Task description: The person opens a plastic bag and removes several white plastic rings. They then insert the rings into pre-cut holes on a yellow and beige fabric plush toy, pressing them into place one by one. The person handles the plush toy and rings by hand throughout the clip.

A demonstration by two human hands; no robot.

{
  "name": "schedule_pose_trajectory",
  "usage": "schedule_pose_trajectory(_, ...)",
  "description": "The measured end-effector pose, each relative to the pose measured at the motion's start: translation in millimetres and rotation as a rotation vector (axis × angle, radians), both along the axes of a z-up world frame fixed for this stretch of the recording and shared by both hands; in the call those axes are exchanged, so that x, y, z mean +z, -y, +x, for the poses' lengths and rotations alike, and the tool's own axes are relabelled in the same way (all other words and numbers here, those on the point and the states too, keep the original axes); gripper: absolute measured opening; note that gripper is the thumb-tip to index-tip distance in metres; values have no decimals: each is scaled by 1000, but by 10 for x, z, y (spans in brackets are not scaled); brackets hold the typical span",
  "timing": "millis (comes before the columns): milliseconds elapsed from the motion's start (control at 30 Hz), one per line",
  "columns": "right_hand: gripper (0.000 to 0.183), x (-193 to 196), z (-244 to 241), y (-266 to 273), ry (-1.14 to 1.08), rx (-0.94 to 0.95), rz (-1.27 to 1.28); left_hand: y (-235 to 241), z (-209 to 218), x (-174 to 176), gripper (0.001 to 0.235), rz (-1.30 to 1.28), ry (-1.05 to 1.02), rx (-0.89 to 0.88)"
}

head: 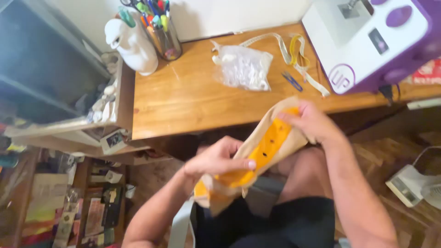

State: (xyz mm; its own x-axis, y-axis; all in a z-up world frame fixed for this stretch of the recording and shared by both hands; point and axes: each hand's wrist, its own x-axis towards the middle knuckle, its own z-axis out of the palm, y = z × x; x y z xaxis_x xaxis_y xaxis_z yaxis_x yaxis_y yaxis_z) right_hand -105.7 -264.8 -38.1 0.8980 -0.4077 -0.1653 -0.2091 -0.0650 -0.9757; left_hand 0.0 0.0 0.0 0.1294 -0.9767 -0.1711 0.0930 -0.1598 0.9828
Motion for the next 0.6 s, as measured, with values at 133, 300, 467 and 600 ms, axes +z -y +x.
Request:
schedule_pose_trajectory(133, 31, -84, 431, 95, -80, 201, -231, 66, 321, -169, 23, -3, -123, 130)
schedule_pose_trajectory(300, 29, -218, 672, 115, -100, 38, -405, 0, 719, -289, 21, -81, -239, 522)
schedule_pose_trajectory(467, 31, -784, 433, -29, -69, 114, 88, 274, 573, -11, 20, -173, -219, 430)
schedule_pose_trajectory(600, 42, -1224, 179, -13, 67, 233, 156, 605, 570, 111, 25, -229, -294, 649)
